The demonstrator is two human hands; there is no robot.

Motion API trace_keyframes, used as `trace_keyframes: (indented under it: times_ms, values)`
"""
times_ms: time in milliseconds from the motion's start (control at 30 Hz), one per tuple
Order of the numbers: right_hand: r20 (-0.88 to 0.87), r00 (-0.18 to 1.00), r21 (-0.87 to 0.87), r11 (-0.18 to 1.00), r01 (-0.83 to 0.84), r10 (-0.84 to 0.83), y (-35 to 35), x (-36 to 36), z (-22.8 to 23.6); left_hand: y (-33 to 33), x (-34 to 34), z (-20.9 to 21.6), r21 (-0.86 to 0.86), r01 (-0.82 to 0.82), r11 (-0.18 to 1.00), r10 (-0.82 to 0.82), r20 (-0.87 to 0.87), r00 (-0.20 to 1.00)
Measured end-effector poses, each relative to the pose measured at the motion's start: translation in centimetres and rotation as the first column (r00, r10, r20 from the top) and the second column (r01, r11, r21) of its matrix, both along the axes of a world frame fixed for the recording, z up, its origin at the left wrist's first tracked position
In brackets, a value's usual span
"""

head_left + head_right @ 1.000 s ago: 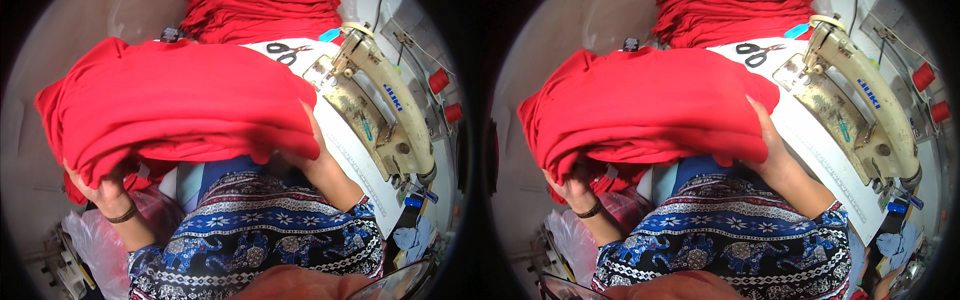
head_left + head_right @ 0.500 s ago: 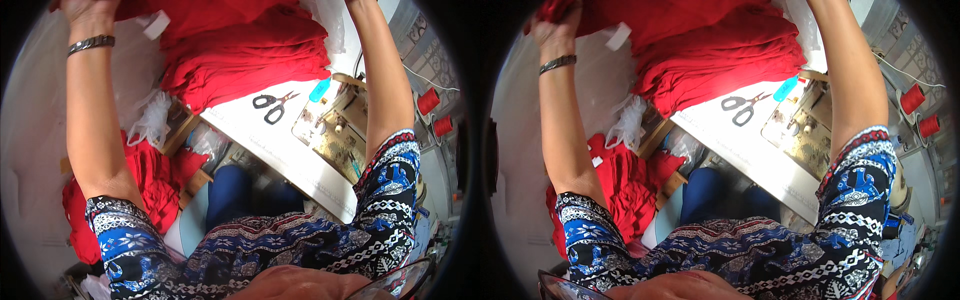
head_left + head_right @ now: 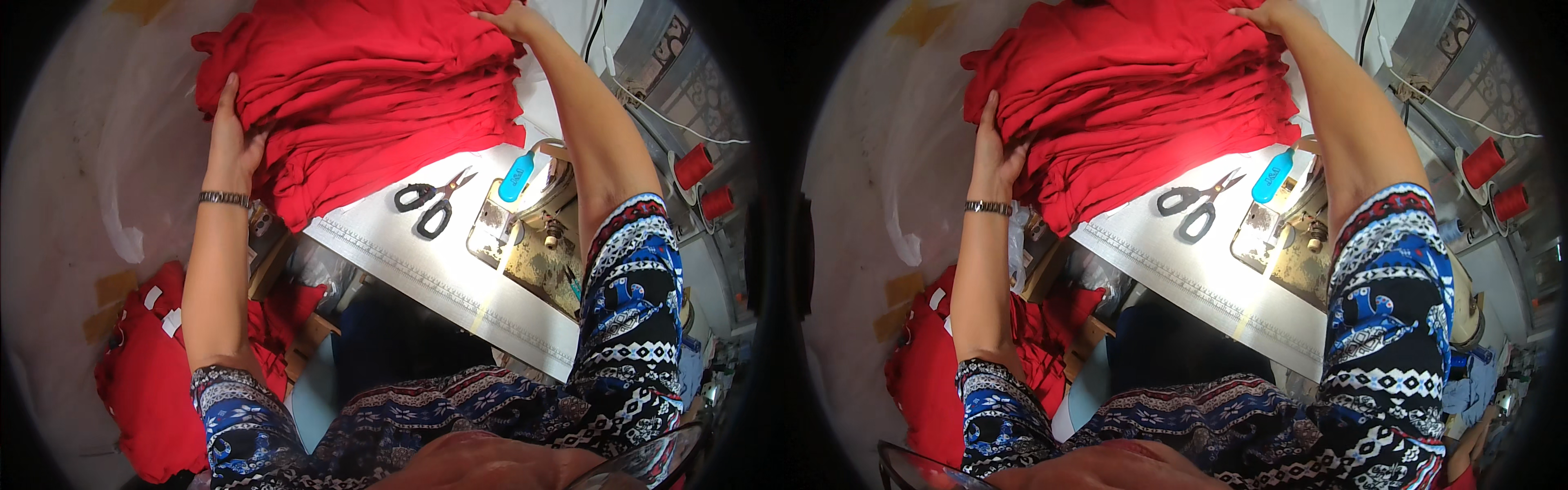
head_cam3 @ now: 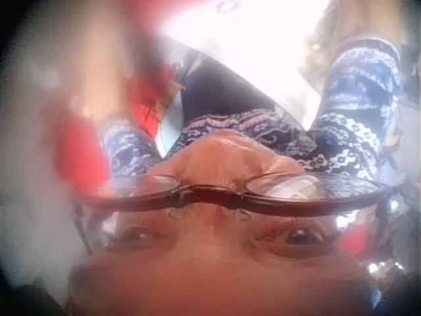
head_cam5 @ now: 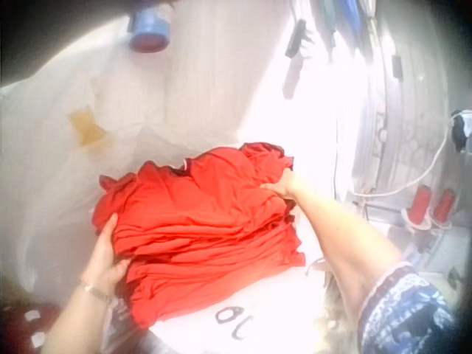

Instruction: The person picks up red shirts from a pile, identifies white labels or tags on the necklines, and trims excess material or threads from them using shears before placing the shirts into another pile or bag.

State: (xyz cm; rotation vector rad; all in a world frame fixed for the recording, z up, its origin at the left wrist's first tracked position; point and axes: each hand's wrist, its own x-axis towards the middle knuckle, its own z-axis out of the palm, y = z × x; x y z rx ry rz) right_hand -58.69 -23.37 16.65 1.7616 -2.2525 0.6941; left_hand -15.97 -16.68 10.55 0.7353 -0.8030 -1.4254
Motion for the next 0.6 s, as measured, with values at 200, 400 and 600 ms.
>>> trace_keyframes:
  times_ms: [200,400,600]
  values:
    - [-0.388,0.921,-0.156,0.981,-0.115,0.047,4.9,6.6,3.8,3.4,0.1,-2.0,-0.741,-0.294,0.603,0.71,0.33,0.622]
    - [-0.473,0.824,0.049,0.943,-0.328,0.312,0.7,11.8,3.6,1.2,-8.2,7.6,-0.59,0.517,0.62,0.78,0.535,-0.324]
    - [-0.186,0.899,0.205,0.911,-0.359,0.396,-9.2,9.0,2.7,-13.3,-1.7,4.5,-0.201,0.44,0.875,0.355,0.885,-0.302]
